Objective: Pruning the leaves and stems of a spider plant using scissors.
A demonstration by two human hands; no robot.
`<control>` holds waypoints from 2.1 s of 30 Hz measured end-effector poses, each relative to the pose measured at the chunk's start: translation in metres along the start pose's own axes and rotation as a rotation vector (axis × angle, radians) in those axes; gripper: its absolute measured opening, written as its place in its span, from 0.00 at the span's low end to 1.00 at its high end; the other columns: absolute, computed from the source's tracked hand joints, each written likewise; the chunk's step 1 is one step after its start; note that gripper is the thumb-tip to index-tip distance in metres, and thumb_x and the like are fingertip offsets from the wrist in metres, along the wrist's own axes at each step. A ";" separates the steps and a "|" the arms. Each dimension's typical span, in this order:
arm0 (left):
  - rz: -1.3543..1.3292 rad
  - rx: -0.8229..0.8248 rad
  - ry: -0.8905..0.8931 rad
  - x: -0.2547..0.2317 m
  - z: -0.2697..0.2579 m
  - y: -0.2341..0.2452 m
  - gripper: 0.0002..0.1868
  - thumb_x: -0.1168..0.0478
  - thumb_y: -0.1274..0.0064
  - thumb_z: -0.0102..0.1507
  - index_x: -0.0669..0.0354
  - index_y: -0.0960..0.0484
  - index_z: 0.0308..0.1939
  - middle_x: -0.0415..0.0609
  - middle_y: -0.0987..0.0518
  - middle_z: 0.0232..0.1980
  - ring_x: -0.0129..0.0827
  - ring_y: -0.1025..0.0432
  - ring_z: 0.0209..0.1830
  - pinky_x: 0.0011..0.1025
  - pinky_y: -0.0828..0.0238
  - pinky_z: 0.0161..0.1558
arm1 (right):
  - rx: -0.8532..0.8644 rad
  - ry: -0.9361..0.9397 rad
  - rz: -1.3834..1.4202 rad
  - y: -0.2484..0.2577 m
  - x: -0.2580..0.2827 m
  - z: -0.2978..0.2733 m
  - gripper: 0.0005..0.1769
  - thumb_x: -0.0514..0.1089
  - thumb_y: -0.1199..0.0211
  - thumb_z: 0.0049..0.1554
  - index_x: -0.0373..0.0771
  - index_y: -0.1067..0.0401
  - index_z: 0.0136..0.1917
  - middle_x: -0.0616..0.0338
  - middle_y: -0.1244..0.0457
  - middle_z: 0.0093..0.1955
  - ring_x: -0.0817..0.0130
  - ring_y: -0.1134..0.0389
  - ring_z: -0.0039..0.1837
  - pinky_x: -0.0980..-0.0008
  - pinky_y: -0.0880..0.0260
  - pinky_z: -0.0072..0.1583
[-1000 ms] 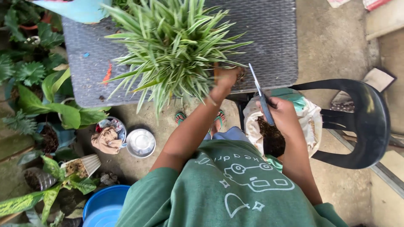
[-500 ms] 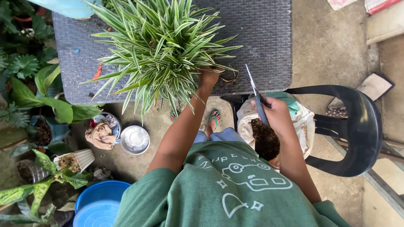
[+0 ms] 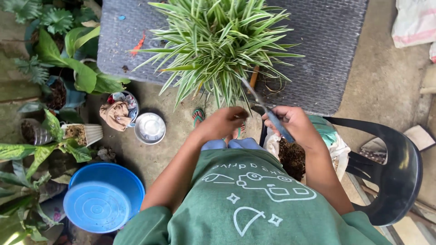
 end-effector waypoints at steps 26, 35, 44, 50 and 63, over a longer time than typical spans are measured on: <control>0.578 -0.556 -0.114 -0.024 0.004 0.142 0.09 0.65 0.43 0.55 0.59 0.17 0.40 0.60 0.18 0.37 0.57 0.23 0.37 0.49 0.26 0.41 | -0.091 -0.033 0.254 -0.117 -0.040 0.056 0.13 0.45 0.33 0.59 0.31 0.26 0.47 0.62 0.38 0.35 0.80 0.41 0.32 0.82 0.47 0.33; 0.528 -0.536 -0.171 0.005 0.006 0.150 0.13 0.65 0.46 0.58 0.59 0.18 0.47 0.64 0.19 0.39 0.62 0.25 0.41 0.54 0.29 0.44 | -0.129 -0.115 0.291 -0.130 -0.047 0.074 0.15 0.48 0.34 0.58 0.31 0.25 0.47 0.59 0.36 0.37 0.79 0.41 0.29 0.79 0.48 0.30; 0.517 -0.517 -0.084 0.026 0.010 0.146 0.13 0.66 0.45 0.59 0.66 0.25 0.46 0.68 0.20 0.41 0.65 0.27 0.45 0.55 0.31 0.47 | -0.156 -0.132 0.283 -0.124 -0.040 0.093 0.16 0.47 0.34 0.59 0.29 0.25 0.49 0.60 0.36 0.36 0.79 0.41 0.28 0.78 0.48 0.29; 0.377 -0.277 -0.168 -0.004 -0.011 0.138 0.14 0.68 0.46 0.57 0.64 0.20 0.47 0.62 0.18 0.39 0.56 0.23 0.40 0.47 0.27 0.42 | -0.125 -0.090 0.125 -0.097 -0.042 0.066 0.16 0.45 0.33 0.58 0.27 0.23 0.49 0.58 0.35 0.34 0.76 0.37 0.29 0.76 0.42 0.29; 0.284 -0.285 -0.181 0.086 0.186 -0.091 0.06 0.65 0.46 0.61 0.63 0.16 0.39 0.64 0.18 0.38 0.57 0.22 0.40 0.45 0.25 0.42 | -0.490 0.162 0.312 -0.001 -0.063 -0.032 0.12 0.46 0.36 0.59 0.35 0.28 0.49 0.63 0.34 0.36 0.74 0.31 0.34 0.76 0.32 0.36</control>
Point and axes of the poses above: each hand's wrist, its own z-axis towards the middle knuckle, its own y-axis out of the back of the hand, x = y × z, the point moved 3 cm from there along z, towards the middle knuckle
